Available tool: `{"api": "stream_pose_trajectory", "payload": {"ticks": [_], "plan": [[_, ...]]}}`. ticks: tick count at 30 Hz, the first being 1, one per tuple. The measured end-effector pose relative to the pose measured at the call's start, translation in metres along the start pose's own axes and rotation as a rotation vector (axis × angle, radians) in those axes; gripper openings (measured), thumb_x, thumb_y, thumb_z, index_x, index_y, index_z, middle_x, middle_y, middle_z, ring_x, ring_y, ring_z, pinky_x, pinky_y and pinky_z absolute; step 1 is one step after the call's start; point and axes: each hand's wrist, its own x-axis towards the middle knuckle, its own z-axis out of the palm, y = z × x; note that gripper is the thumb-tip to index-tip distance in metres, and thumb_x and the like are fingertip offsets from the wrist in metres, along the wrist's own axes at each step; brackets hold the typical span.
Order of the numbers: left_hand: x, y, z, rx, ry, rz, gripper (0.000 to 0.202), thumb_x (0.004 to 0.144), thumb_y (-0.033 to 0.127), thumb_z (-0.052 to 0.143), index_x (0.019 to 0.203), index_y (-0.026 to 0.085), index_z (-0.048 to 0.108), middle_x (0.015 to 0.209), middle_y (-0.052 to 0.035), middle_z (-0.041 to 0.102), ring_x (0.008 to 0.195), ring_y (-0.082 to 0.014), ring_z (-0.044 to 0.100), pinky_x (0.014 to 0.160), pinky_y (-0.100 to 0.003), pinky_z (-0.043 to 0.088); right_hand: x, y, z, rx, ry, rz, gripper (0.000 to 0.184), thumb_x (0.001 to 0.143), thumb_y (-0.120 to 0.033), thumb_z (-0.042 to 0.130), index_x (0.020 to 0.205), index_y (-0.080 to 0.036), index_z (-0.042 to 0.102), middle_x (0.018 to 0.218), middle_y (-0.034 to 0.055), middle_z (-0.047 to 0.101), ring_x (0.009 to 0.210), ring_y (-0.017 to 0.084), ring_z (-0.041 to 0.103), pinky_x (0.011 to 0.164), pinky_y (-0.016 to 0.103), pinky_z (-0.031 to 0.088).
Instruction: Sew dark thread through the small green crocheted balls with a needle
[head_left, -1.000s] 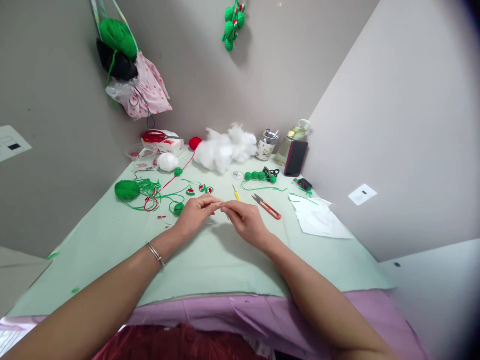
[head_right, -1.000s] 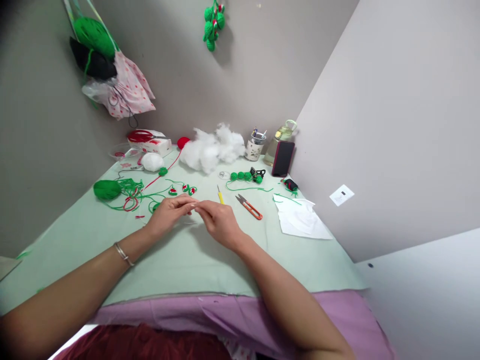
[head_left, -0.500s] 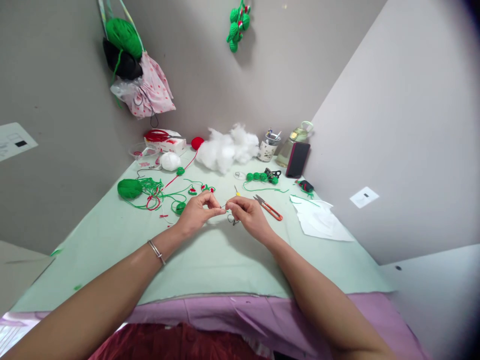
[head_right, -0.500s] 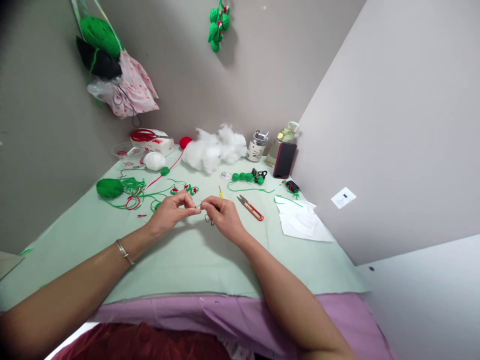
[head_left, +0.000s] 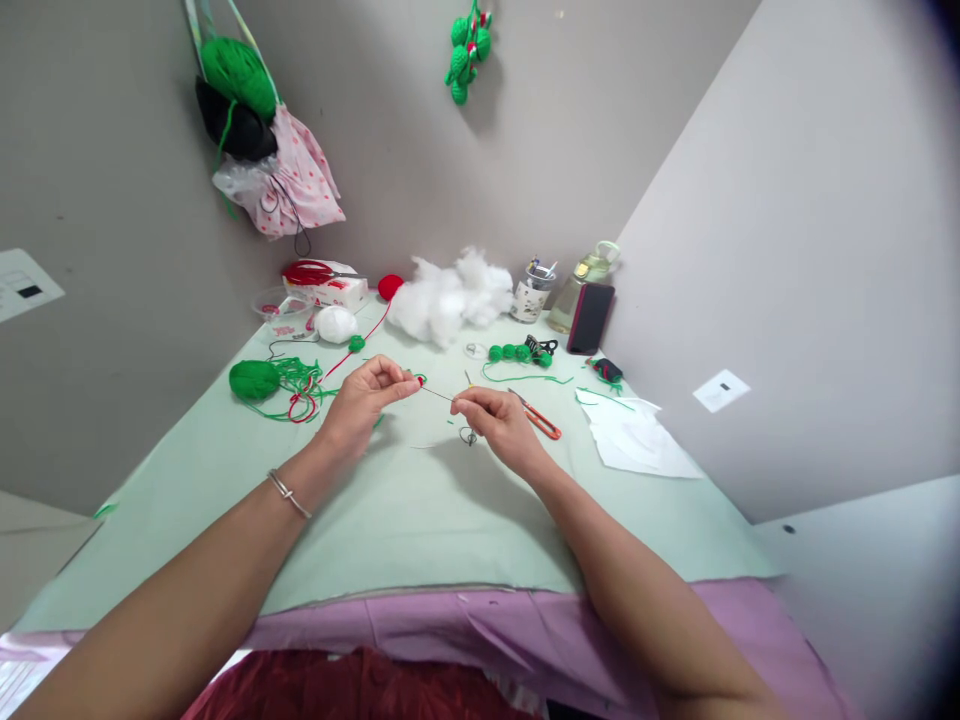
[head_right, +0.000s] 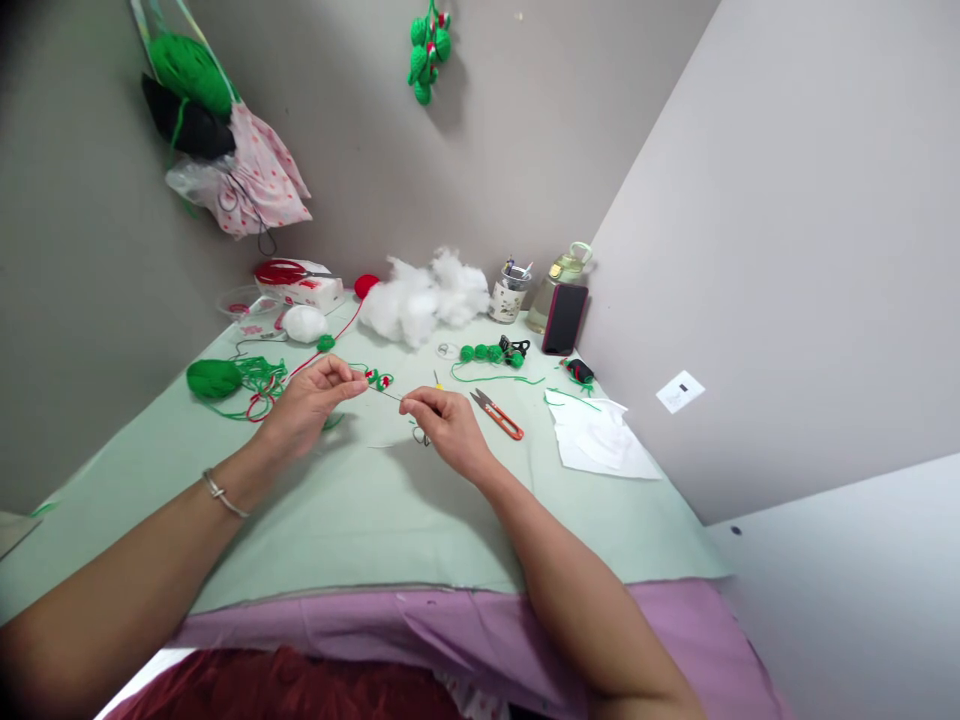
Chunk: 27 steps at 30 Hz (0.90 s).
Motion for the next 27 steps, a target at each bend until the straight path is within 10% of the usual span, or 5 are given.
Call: {"api": "stream_pose_trajectory", "payload": {"ticks": [5,9,18,22,27], "plan": [[0.005,0.0,-0.007,0.078,0.046,0.056,0.032,0.065,0.03,0.084,0.077,0.019,0.057,0.079,0.0018,0.064,0.08,-0.0136,0.061,0.081,-0.028,0.046,0.007,0.01,-0.014,0.13,0.005,-0.009,0.028,0.089,-0.041,0.062,0.084,-0.016,0.072,0.072,0.001,0.063,0.063,0.011,0.05,0.061,0.023,0.041],[0.016,0.002,-0.021,0.021,0.253,0.147,0.029,0.067,0.027,0.082,0.082,0.019,0.058,0.077,0.0023,0.062,0.076,-0.0117,0.061,0.079,-0.026,0.048,0.019,0.024,-0.054,0.348,0.309,0.019,0.025,0.084,-0.043,0.069,0.089,-0.018,0.071,0.09,0.0054,0.071,0.08,0.013,0.063,0.068,0.022,0.047],[0.041,0.015,-0.069,-0.243,0.623,0.262,0.023,0.073,0.008,0.073,0.074,0.019,0.053,0.067,0.0052,0.059,0.065,-0.0074,0.061,0.087,-0.025,0.053,0.021,0.061,-0.146,0.734,0.812,0.083,0.009,0.091,-0.024,0.059,0.085,-0.02,0.053,0.049,-0.0125,0.031,0.036,0.003,0.02,0.039,0.014,0.021],[0.042,0.014,-0.068,-0.218,0.533,0.279,0.023,0.071,0.012,0.076,0.079,0.019,0.055,0.069,0.005,0.06,0.066,-0.0083,0.062,0.086,-0.027,0.054,0.016,0.067,-0.16,0.652,0.872,0.077,0.008,0.092,-0.026,0.053,0.086,-0.021,0.051,0.048,-0.013,0.029,0.035,0.003,0.019,0.038,0.014,0.021],[0.028,0.024,-0.056,-0.121,0.089,0.169,0.019,0.075,0.028,0.078,0.085,0.019,0.064,0.076,0.0021,0.061,0.074,-0.011,0.063,0.088,-0.031,0.054,0.028,0.073,-0.165,0.455,0.836,0.143,0.012,0.081,-0.026,0.063,0.087,-0.017,0.057,0.047,-0.013,0.032,0.036,0.003,0.02,0.036,0.016,0.017]]}}
